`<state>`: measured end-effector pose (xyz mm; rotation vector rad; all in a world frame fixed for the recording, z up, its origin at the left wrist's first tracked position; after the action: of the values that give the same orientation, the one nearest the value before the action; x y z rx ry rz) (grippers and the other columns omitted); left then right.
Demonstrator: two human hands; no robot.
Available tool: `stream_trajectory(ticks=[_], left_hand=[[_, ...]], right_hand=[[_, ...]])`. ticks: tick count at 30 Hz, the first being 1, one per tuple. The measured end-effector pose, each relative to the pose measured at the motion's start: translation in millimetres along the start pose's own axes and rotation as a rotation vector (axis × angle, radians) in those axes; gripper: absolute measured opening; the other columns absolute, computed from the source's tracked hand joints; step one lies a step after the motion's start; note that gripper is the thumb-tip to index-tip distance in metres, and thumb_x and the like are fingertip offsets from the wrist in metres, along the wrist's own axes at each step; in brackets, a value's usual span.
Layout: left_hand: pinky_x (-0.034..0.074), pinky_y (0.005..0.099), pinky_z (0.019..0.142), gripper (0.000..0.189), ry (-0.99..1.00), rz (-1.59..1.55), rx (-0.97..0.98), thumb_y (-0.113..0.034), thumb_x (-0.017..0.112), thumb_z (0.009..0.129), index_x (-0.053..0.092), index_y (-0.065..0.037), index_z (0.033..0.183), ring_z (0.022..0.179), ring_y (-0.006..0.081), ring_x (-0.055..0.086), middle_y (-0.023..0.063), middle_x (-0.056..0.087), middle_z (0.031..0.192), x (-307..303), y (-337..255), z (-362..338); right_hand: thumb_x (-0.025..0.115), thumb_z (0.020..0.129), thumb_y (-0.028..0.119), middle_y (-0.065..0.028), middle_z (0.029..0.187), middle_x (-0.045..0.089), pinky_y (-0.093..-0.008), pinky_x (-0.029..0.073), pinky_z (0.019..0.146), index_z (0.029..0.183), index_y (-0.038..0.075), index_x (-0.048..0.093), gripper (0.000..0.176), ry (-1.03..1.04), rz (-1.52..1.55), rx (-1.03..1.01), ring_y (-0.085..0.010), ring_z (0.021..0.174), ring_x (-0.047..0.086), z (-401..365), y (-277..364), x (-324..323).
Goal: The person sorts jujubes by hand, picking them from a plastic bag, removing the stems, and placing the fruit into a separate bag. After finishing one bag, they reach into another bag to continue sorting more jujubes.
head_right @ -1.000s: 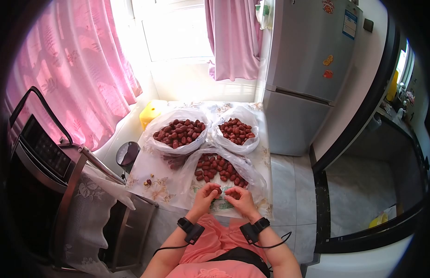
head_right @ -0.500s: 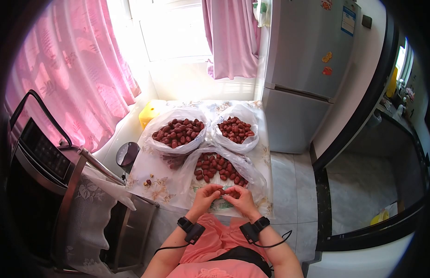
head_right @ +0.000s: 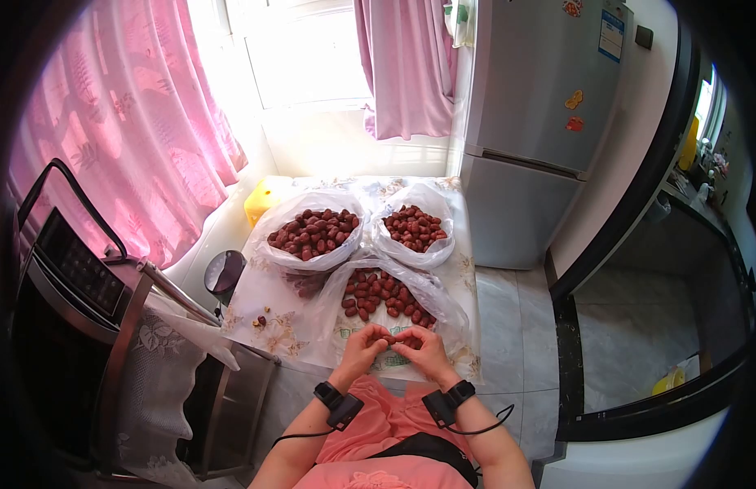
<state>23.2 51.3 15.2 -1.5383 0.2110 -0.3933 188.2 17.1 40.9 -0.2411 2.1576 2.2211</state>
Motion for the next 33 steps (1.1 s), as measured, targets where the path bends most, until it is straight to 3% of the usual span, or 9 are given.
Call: stream_trajectory(ticks=[12,24,26,33], left_hand=[[0.052,0.0239,0.079,0.012,-0.015,0.006,-0.009,0.002,0.062,0.092,0.064,0.001,0.104,0.088,0.0094,0.066,0.0043,0.072,0.095,0.9,1.5,0.1],[0.051,0.0232,0.076,0.016,-0.032,-0.009,0.056,-0.001,0.060,0.095,0.064,-0.001,0.110,0.085,0.0078,0.063,0.0032,0.071,0.098,2.4,-0.9,0.6],[0.050,0.0230,0.074,0.015,-0.069,-0.041,0.029,-0.003,0.058,0.097,0.064,-0.001,0.111,0.083,0.0076,0.061,0.0031,0.071,0.098,1.7,-0.5,0.7],[0.051,0.0250,0.072,0.032,-0.079,-0.333,0.030,-0.031,0.049,0.109,0.060,-0.002,0.113,0.080,0.0091,0.060,0.0014,0.064,0.088,-9.0,-17.0,-2.6]], right_hand=[[0.079,0.085,0.004,0.0015,0.096,0.069,-0.0216,0.051,0.075,0.103,0.003,0.072,0.019,0.011,0.022,-0.040,-0.0047,0.084,0.064,0.4,1.2,-0.3],[0.077,0.086,0.005,-0.0001,0.098,0.068,-0.0238,0.051,0.079,0.102,0.002,0.073,0.017,-0.004,0.003,-0.031,-0.0069,0.087,0.064,-0.1,12.4,-1.3],[0.080,0.084,0.007,0.0019,0.091,0.067,-0.0213,0.049,0.070,0.098,0.002,0.074,0.016,-0.034,0.066,-0.056,-0.0047,0.078,0.061,1.1,10.7,-3.4],[0.080,0.084,0.006,0.0001,0.094,0.070,-0.0233,0.052,0.077,0.098,0.003,0.074,0.016,-0.043,0.118,-0.046,-0.0068,0.084,0.065,2.9,-1.5,-7.8]])
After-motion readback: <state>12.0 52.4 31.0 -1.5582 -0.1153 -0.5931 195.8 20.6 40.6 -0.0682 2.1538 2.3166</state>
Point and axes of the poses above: each hand's wrist, its own z-axis towards the middle knuckle, its own x-axis out of the palm, y = z × x, the point moved 6 cm from there along z, towards the middle knuckle
